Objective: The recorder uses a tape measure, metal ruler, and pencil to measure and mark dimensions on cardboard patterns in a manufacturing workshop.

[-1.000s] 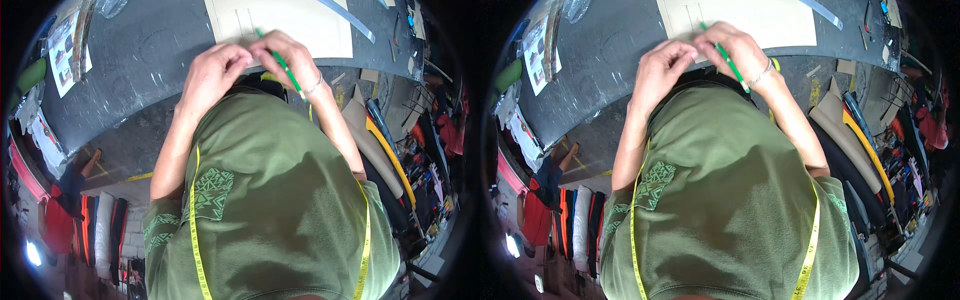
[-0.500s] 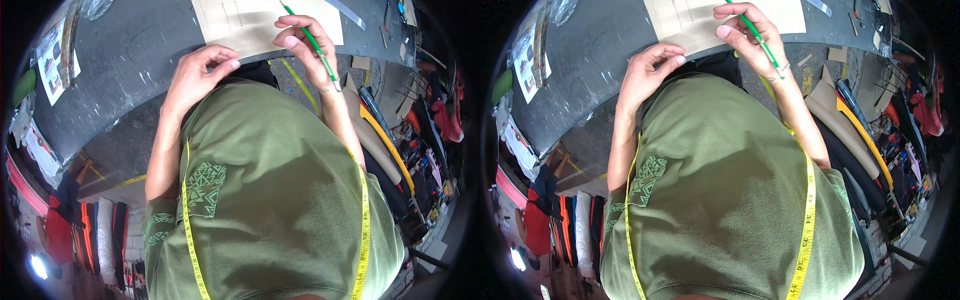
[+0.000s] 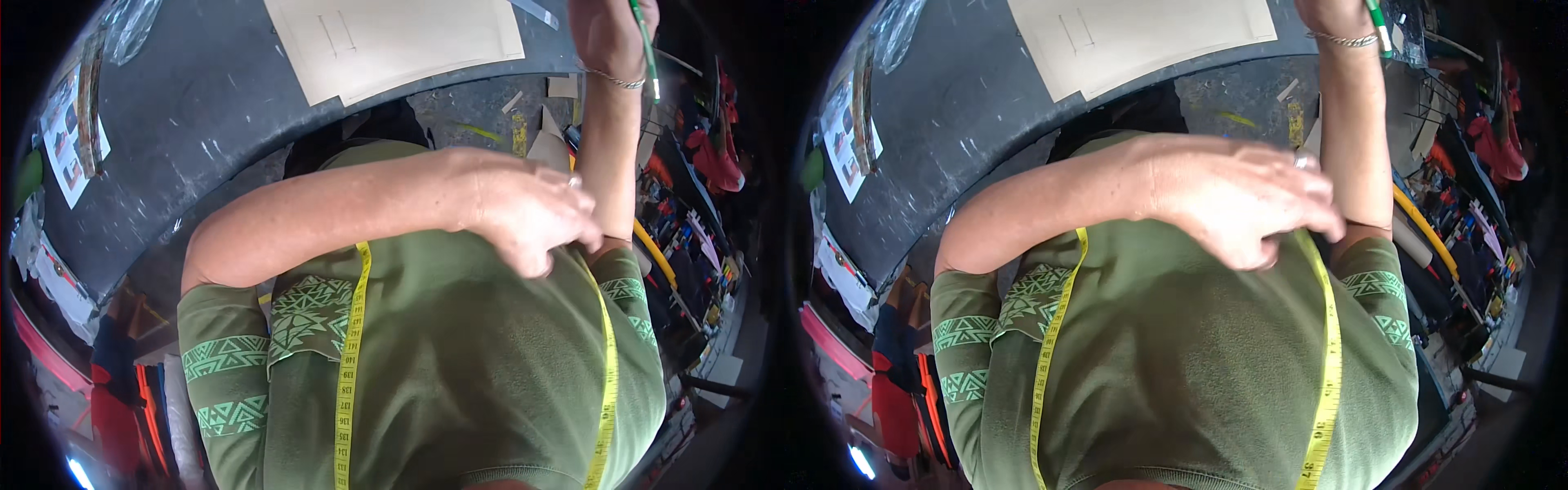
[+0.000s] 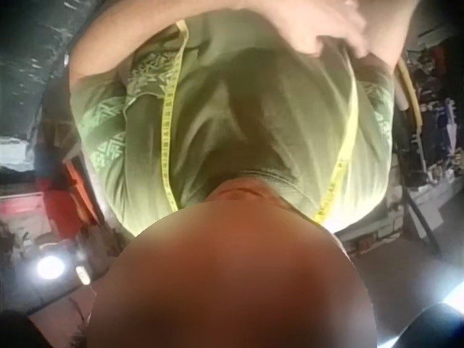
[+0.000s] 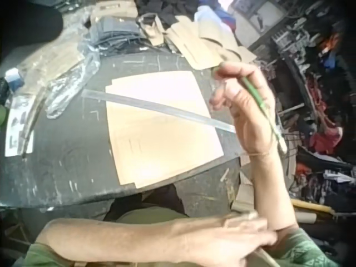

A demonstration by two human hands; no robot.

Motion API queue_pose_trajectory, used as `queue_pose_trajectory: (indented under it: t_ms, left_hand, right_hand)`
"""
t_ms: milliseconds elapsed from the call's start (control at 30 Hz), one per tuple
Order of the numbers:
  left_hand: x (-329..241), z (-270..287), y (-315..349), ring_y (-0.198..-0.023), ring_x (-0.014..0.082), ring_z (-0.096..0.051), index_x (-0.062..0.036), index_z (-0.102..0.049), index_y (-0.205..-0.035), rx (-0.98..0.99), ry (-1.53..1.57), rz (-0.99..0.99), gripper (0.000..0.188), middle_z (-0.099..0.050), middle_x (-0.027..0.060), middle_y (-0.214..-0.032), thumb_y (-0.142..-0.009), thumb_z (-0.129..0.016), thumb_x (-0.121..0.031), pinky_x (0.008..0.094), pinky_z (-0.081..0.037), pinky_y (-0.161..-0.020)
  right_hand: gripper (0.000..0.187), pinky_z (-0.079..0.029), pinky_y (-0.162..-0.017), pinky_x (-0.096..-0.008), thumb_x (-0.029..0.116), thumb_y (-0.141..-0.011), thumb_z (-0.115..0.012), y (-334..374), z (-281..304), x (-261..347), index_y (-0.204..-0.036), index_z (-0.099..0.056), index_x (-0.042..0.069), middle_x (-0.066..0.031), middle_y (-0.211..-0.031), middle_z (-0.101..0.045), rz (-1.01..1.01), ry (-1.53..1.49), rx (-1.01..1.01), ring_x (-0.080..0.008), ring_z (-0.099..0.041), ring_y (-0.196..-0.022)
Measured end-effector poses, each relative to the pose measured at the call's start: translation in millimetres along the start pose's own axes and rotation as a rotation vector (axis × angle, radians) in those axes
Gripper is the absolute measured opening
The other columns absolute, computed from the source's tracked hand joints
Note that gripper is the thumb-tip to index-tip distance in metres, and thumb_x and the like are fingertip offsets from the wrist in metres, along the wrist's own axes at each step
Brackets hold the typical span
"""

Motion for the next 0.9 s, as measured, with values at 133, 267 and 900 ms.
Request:
queue_pose_trajectory:
  t_ms: [133, 267, 900]
  left_hand:
    - [8, -15, -4, -0.109, 0.0316, -0.068, -0.0045, -0.066, -0.129, 0.161, 0.216, 0.141, 0.046, -0.073, 0.0182, -0.108, -0.085, -0.068, -0.017, 0.0424, -0.052, -0.1]
    - [36, 7, 9, -0.088, 0.0288, -0.069, -0.0078, -0.069, -0.124, 0.106, 0.187, 0.254, 0.042, -0.07, 0.012, -0.091, -0.085, -0.077, -0.02, 0.0402, -0.056, -0.081]
    - [60, 62, 302, -0.056, 0.0009, -0.045, -0.0038, -0.075, -0.103, -0.736, 0.385, 0.965, 0.022, -0.056, -0.0065, -0.07, -0.098, -0.072, -0.025, 0.0196, -0.034, -0.05]
  right_hand:
    - [0.037, -0.054, -0.074, -0.0282, 0.023, -0.1, -0.065, -6, -7, 38, -0.13, -0.058, 0.001, -0.0124, -0.117, -0.067, 0.236, 0.563, 0.037, -0.0151, -0.067, -0.083]
    - [0.034, -0.058, -0.07, -0.0384, 0.026, -0.101, -0.063, 26, -44, 38, -0.125, -0.062, 0.002, -0.0149, -0.112, -0.068, -0.053, 0.164, 0.347, -0.0282, -0.071, -0.084]
    - [0.058, -0.04, -0.094, -0.0434, 0.052, -0.107, -0.038, 135, 238, -1, -0.118, -0.063, 0.0, -0.0091, -0.081, -0.061, -0.227, 0.193, -0.213, -0.0117, -0.04, -0.054]
Point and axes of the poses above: each hand's wrist, its own y-axis away from the middle knuckle, its own z-axis out of the back of the hand, x = y × z, the point moved 5 cm from there along -y, towards the middle knuckle
